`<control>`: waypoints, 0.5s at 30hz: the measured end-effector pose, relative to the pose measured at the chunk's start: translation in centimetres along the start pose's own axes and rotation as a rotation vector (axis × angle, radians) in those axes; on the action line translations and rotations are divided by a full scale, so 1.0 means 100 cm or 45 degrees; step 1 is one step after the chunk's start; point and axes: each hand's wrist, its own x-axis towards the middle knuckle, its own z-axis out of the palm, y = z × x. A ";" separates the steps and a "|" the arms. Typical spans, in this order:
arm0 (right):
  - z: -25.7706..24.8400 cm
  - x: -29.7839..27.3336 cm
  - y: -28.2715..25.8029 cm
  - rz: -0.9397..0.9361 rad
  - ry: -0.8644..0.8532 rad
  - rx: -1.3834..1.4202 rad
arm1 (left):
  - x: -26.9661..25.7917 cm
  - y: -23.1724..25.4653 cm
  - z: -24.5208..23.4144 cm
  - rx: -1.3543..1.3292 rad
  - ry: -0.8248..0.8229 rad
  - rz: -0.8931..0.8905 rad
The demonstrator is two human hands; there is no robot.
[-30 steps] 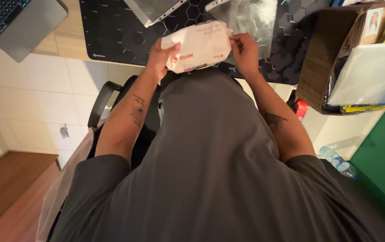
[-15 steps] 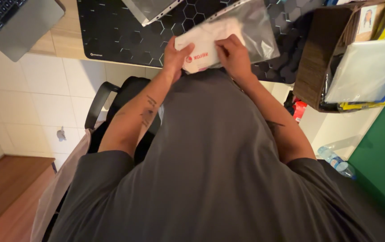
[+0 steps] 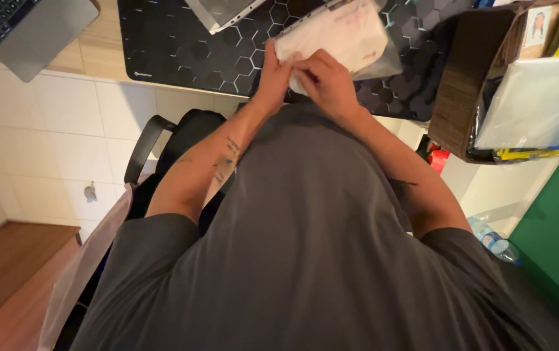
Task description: Organize different files, folders and packages into a box.
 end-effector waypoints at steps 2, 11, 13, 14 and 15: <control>-0.006 0.004 -0.007 0.056 0.066 -0.021 | 0.002 0.004 -0.003 -0.329 0.001 -0.110; 0.004 0.003 -0.002 -0.051 0.011 -0.171 | 0.006 0.011 -0.001 0.172 0.289 -0.015; 0.003 0.013 -0.009 -0.110 -0.023 -0.162 | 0.006 0.005 0.003 0.373 0.268 0.165; 0.003 0.016 -0.013 -0.165 -0.059 -0.150 | 0.003 0.001 0.004 0.573 0.242 0.339; 0.004 0.016 -0.012 -0.164 -0.055 -0.150 | 0.005 0.007 0.007 0.575 0.239 0.340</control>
